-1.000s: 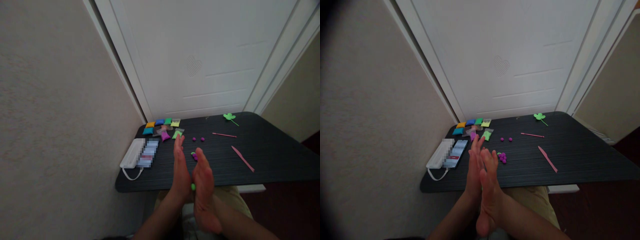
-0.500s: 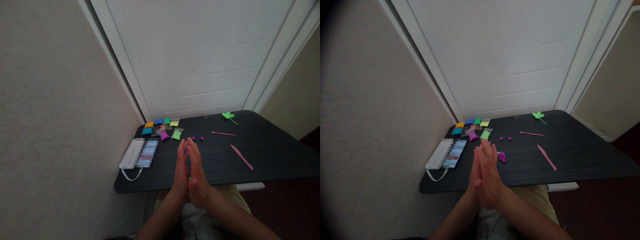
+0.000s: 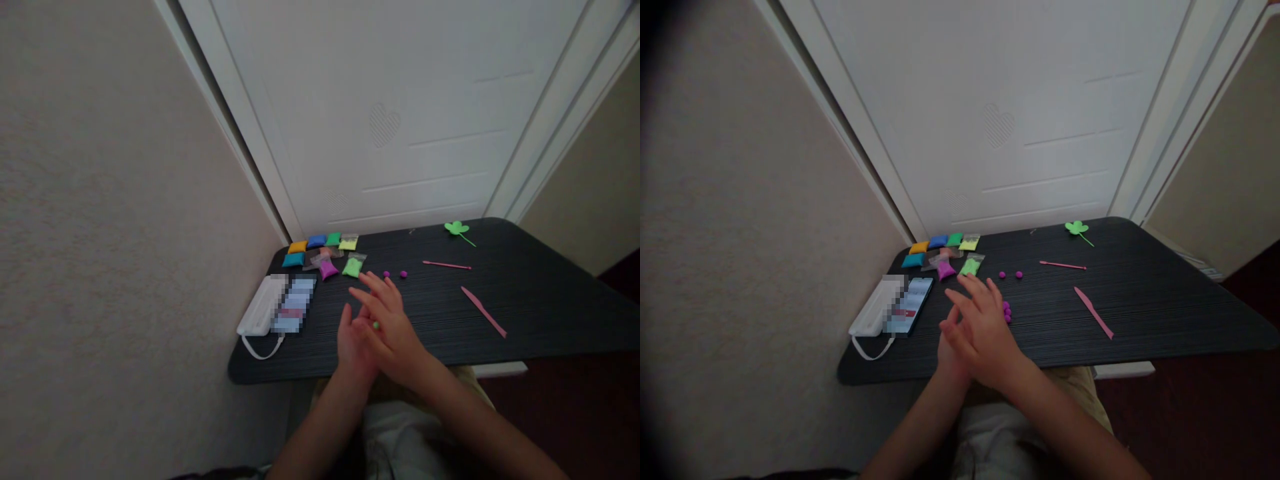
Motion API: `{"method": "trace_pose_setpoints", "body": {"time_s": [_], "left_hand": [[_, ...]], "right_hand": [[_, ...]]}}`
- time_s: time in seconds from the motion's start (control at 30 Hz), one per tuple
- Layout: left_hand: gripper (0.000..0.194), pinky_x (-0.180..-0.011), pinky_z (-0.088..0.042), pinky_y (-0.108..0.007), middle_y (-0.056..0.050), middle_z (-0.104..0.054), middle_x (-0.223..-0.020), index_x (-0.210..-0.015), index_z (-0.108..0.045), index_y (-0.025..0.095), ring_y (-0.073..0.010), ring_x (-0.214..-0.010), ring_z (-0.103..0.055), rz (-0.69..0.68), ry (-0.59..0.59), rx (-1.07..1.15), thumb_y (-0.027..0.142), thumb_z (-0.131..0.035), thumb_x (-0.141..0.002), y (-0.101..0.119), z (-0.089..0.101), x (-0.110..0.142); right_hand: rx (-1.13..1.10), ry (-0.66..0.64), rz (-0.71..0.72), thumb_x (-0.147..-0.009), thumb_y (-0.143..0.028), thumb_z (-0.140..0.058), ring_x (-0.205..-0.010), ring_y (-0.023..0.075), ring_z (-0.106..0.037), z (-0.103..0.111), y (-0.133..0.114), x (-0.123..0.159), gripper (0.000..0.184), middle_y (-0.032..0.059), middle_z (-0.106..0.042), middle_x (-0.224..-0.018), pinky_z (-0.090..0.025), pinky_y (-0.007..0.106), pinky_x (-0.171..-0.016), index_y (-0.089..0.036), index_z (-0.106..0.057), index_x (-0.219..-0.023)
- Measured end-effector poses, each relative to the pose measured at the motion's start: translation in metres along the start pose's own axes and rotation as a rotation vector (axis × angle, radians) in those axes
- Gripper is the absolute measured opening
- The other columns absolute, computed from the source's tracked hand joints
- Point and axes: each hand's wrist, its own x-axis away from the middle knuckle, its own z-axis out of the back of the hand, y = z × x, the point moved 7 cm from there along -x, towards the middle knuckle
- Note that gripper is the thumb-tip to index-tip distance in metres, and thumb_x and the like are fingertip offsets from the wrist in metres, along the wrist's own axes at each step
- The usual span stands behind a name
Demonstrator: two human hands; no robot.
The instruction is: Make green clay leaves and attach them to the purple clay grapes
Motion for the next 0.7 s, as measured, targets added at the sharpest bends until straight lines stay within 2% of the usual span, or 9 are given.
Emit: {"method": "trace_pose_setpoints", "body": {"time_s": [0.07,0.13,0.23,0.33,0.43,0.53,0.7], "left_hand": [[0.045,-0.095,-0.038,-0.038,-0.013,-0.056,-0.118,-0.107,-0.058,0.013,-0.0225,-0.115,-0.049,0.047,-0.071,0.087,0.041,-0.030,-0.086,0.003,0.002,-0.002],[0.043,-0.093,-0.040,-0.035,-0.014,-0.060,-0.111,-0.101,-0.061,0.010,-0.0210,-0.110,-0.052,0.037,-0.091,0.132,0.036,-0.030,-0.087,0.006,0.004,-0.005],[0.042,-0.093,-0.041,-0.035,-0.015,-0.064,-0.103,-0.098,-0.062,0.008,-0.0208,-0.107,-0.055,0.021,-0.082,0.178,0.035,-0.031,-0.087,0.005,0.008,-0.008],[0.042,-0.093,-0.041,-0.038,-0.014,-0.065,-0.100,-0.095,-0.063,0.009,-0.0219,-0.106,-0.056,0.001,-0.048,0.180,0.036,-0.032,-0.087,0.004,0.009,-0.009],[0.044,-0.095,-0.040,-0.036,-0.014,-0.066,-0.099,-0.093,-0.063,0.008,-0.0220,-0.106,-0.056,0.006,-0.024,0.132,0.039,-0.033,-0.086,0.002,0.008,-0.009],[0.046,-0.097,-0.038,-0.036,-0.014,-0.066,-0.099,-0.094,-0.063,0.008,-0.0218,-0.107,-0.055,0.007,-0.036,0.080,0.042,-0.033,-0.086,0.003,0.003,-0.007],[0.052,-0.099,-0.035,-0.037,-0.013,-0.065,-0.101,-0.097,-0.063,0.009,-0.0225,-0.108,-0.055,-0.030,-0.091,-0.013,0.047,-0.030,-0.086,0.006,-0.008,0.000]], "right_hand": [[-0.088,0.079,-0.054,-0.085,-0.031,-0.043,-0.122,0.0236,-0.036,0.019,0.010,0.006,0.034,0.0091,-0.043,-0.130,-0.029,0.045,-0.101,-0.020,-0.051,-0.116],[-0.110,0.142,-0.117,-0.084,-0.029,-0.045,-0.112,0.0230,-0.046,0.032,0.023,0.017,0.027,0.0088,-0.052,-0.117,-0.037,0.043,-0.095,-0.022,-0.055,-0.108],[-0.094,0.056,-0.167,-0.083,-0.026,-0.049,-0.095,0.0215,-0.053,0.029,0.036,0.034,0.019,0.0072,-0.059,-0.097,-0.044,0.039,-0.083,-0.022,-0.059,-0.098],[-0.060,-0.056,-0.171,-0.080,-0.025,-0.054,-0.090,0.0211,-0.053,0.013,0.039,0.048,0.020,0.0067,-0.059,-0.094,-0.045,0.038,-0.079,-0.022,-0.060,-0.098],[-0.020,-0.112,-0.171,-0.077,-0.025,-0.057,-0.089,0.0216,-0.053,0.002,0.037,0.052,0.028,0.0062,-0.059,-0.092,-0.044,0.039,-0.080,-0.023,-0.059,-0.105],[-0.018,-0.124,-0.180,-0.077,-0.024,-0.058,-0.089,0.0218,-0.052,-0.002,0.034,0.049,0.031,0.0058,-0.059,-0.092,-0.043,0.040,-0.081,-0.025,-0.058,-0.108],[-0.081,-0.098,-0.217,-0.079,-0.021,-0.056,-0.089,0.0199,-0.053,-0.002,0.036,0.048,0.021,0.0053,-0.060,-0.090,-0.043,0.037,-0.081,-0.021,-0.060,-0.099]]}}
